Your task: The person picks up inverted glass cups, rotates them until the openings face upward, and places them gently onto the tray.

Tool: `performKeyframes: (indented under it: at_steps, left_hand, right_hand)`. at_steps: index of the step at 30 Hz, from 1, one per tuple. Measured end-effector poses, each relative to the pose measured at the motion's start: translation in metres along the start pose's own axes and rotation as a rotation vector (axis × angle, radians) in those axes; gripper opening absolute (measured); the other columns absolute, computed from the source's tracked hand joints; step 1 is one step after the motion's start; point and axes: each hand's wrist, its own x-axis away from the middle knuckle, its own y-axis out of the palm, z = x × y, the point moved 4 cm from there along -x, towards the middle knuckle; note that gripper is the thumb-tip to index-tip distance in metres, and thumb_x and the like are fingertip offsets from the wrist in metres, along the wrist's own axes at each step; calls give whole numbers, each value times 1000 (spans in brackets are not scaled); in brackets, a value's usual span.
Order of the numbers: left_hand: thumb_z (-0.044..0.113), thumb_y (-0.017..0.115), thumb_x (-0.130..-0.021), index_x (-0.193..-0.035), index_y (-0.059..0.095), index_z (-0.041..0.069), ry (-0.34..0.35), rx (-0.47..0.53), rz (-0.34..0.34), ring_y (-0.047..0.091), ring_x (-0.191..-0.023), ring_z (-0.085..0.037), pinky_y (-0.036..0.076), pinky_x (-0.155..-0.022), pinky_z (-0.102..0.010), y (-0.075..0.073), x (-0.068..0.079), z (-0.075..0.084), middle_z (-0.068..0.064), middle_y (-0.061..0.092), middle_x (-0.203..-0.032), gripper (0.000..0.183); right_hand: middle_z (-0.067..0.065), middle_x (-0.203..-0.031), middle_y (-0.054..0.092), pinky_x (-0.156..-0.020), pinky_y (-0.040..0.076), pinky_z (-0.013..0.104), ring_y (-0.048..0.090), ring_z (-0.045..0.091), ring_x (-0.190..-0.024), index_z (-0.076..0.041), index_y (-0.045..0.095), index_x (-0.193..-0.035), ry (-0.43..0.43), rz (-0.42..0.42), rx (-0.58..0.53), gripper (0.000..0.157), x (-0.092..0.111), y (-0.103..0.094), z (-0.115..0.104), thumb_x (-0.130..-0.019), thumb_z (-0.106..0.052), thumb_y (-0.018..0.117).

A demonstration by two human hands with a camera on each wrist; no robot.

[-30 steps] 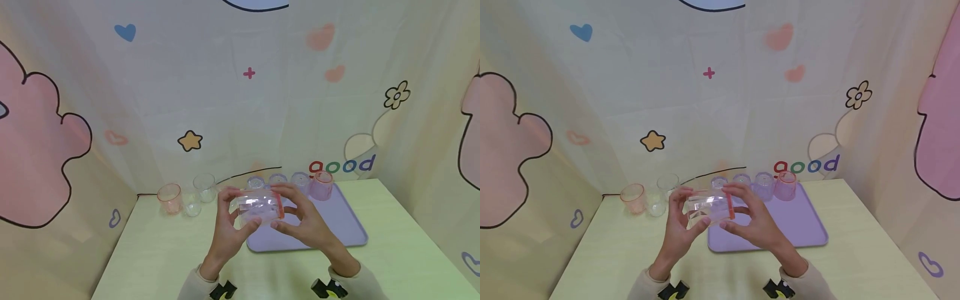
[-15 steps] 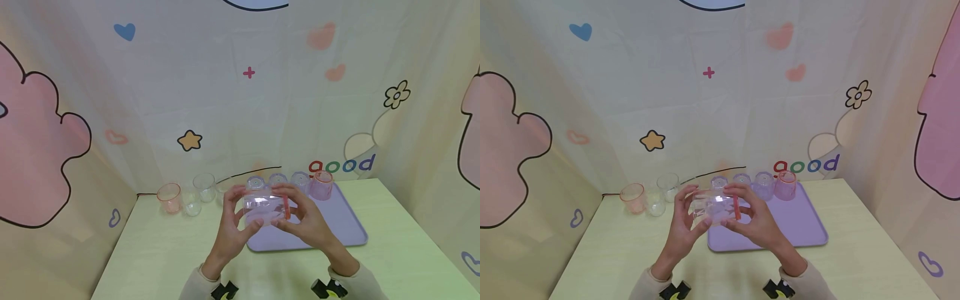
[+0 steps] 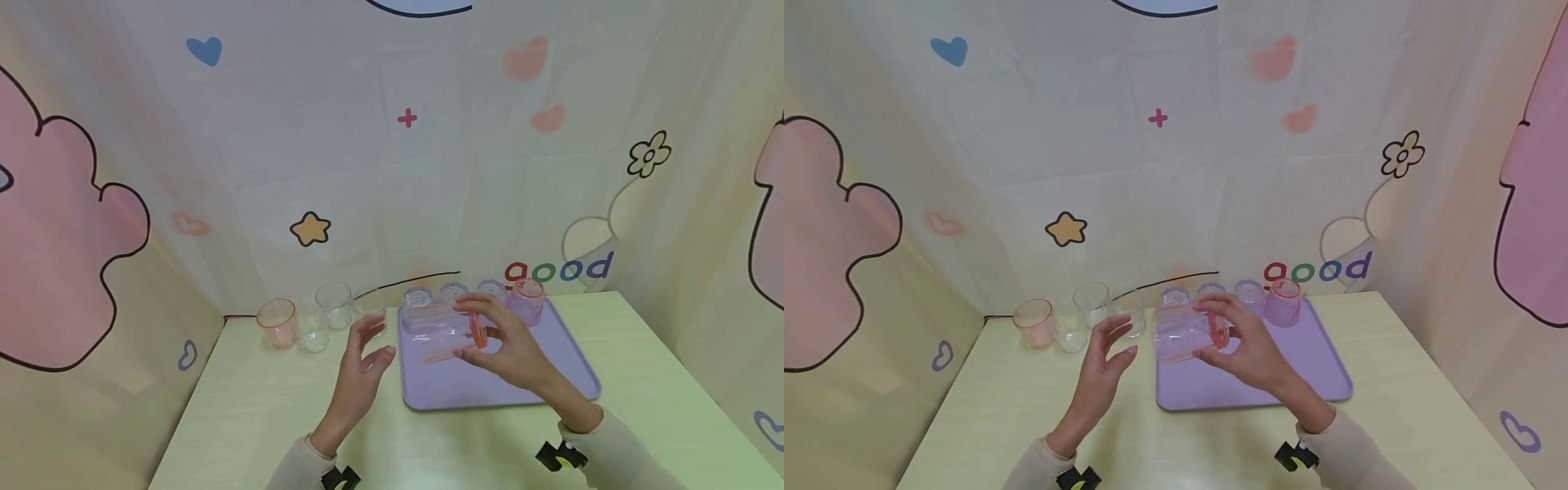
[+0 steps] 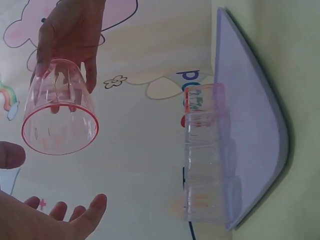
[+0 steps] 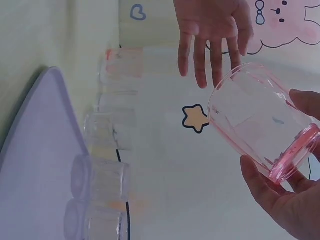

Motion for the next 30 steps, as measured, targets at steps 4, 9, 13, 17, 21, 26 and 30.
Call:
performKeyframes:
  at_steps: [4, 9, 13, 17, 21, 26, 30]
  left_hand:
    - [4, 63, -99, -144, 43, 4, -112, -8, 8, 41, -141, -37, 49, -105, -45, -3, 1, -20, -12, 46, -149, 50]
    - [3, 64, -98, -151, 37, 5, -234, -3, -10, 42, -140, -43, 51, -103, -49, -1, 2, -44, -20, 40, -154, 60]
    - [5, 64, -96, -156, 30, 6, -336, 48, -26, 39, -140, -49, 53, -99, -50, 2, 4, -59, -25, 34, -157, 69]
    - [7, 65, -95, -157, 28, 8, -403, 63, -30, 38, -140, -52, 54, -96, -54, 5, 5, -72, -27, 32, -158, 72]
    - [7, 65, -96, -156, 30, 7, -448, 51, -32, 38, -138, -54, 57, -90, -55, 7, 5, -86, -29, 31, -157, 71]
    - [2, 61, -94, -155, 31, 3, -502, 66, -24, 44, -133, -53, 60, -82, -54, 6, 4, -103, -32, 32, -155, 68]
    - [0, 61, -93, -155, 31, 0, -526, 62, -31, 58, -119, -45, 61, -77, -52, 6, 3, -114, -34, 35, -152, 69]
  right_hand:
    - [12, -138, 55, -84, 61, 38, 56, 28, -119, -7, 64, -131, 7, -12, 40, 57, -4, -1, 8, -79, -1, 86]
    - [16, -136, 57, -79, 62, 40, 58, 34, -116, -5, 65, -129, 29, -32, 94, 56, -9, -1, 19, -78, -4, 88]
    - [16, -135, 58, -75, 61, 37, 59, 32, -110, -5, 65, -129, 72, -54, 143, 59, -13, 0, 28, -76, -4, 90]
    - [14, -134, 59, -74, 60, 39, 59, 32, -109, -7, 66, -129, 107, -69, 195, 59, -16, 2, 39, -76, -7, 91]
    - [14, -134, 59, -87, 58, 50, 59, 35, -115, -8, 66, -129, 129, -86, 245, 59, -19, 6, 53, -76, -9, 91]
    - [15, -132, 60, -100, 49, 59, 59, 37, -119, -8, 67, -128, 125, -110, 286, 58, -24, 13, 63, -76, -11, 92]
    - [14, -130, 62, -99, 50, 58, 59, 37, -118, -8, 68, -128, 135, -118, 300, 57, -29, 19, 68, -76, -11, 92]
